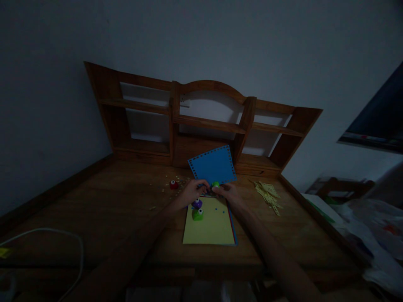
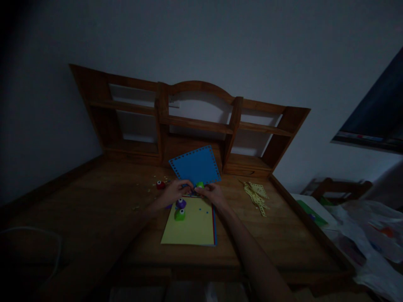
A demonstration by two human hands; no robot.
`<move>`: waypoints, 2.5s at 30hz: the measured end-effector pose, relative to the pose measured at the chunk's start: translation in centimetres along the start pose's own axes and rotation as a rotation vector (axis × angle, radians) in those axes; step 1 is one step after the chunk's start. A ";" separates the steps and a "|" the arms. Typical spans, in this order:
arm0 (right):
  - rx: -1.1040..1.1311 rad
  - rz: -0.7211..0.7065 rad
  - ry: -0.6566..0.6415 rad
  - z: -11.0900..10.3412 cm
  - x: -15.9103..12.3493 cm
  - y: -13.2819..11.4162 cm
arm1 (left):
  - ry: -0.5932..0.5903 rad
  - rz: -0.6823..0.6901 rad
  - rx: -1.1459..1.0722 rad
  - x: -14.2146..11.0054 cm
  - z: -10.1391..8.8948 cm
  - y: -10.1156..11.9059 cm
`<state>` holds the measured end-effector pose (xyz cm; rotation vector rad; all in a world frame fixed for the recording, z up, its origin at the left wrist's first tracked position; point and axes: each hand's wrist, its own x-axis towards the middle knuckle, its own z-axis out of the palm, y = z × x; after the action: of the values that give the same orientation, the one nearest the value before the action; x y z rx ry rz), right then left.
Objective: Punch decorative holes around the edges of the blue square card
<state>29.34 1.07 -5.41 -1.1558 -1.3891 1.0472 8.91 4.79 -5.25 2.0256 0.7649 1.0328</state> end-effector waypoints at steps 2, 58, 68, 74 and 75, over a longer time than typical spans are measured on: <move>0.003 0.002 0.000 0.1 -0.2 -0.2 | 0.002 0.011 0.007 0.0 0.0 0.2; 0.015 -0.066 -0.012 0.6 -0.3 -0.9 | -0.034 0.003 0.029 -0.2 0.0 0.6; 0.138 -0.072 0.058 0.8 -0.5 -1.5 | 0.006 0.054 0.096 -0.2 0.0 0.0; 0.079 -0.048 -0.002 0.7 -0.3 -0.8 | 0.085 0.083 0.058 -0.2 0.1 0.2; 0.054 -0.045 -0.040 0.7 -0.2 -0.5 | 0.095 0.086 0.059 -0.1 0.1 0.1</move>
<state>28.63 0.80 -4.99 -1.0646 -1.4033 1.0753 8.98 4.57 -5.27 2.0880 0.7712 1.1752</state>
